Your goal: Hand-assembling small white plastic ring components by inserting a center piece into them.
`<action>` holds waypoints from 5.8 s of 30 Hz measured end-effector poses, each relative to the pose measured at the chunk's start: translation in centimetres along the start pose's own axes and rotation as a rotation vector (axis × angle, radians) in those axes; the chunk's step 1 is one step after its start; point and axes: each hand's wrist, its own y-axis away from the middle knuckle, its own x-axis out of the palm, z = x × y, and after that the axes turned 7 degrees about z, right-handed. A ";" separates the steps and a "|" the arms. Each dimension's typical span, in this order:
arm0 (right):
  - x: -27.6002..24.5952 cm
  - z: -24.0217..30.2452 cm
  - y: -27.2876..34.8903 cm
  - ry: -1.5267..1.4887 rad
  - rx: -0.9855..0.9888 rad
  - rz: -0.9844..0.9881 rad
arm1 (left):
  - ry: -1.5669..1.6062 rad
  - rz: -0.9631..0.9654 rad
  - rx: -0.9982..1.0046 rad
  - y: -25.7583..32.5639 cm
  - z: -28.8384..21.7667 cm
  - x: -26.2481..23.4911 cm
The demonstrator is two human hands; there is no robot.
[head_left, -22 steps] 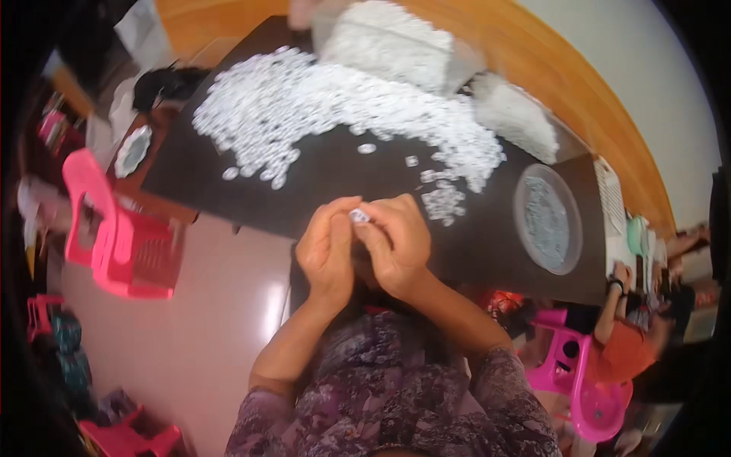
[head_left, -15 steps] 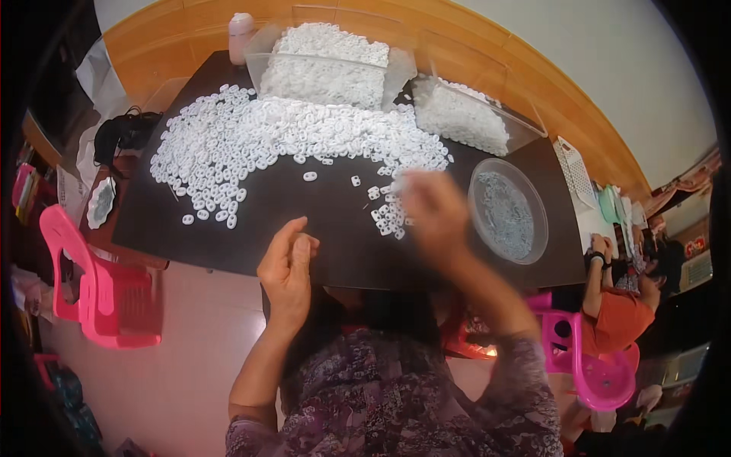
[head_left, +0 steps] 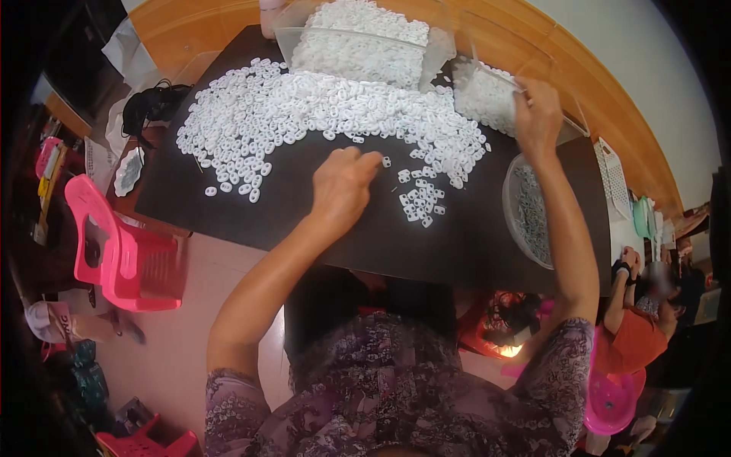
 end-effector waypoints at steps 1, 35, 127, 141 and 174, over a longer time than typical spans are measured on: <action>0.3 2.1 1.0 -0.103 -0.043 0.020 | -0.078 0.053 0.040 -0.6 -0.2 0.5; -2.1 20.2 8.5 -1.378 0.591 0.815 | 1.301 -0.091 -0.535 7.0 -2.1 -2.9; -1.6 24.7 9.1 -1.286 0.478 0.740 | 1.035 -0.402 -0.511 9.6 -3.5 -3.1; 4.9 20.6 5.5 -0.642 0.002 0.412 | 1.322 -0.407 -0.658 8.6 -2.0 -3.8; -0.1 21.9 6.9 -1.653 0.824 0.978 | 1.347 -0.375 -0.618 8.5 -3.4 -4.0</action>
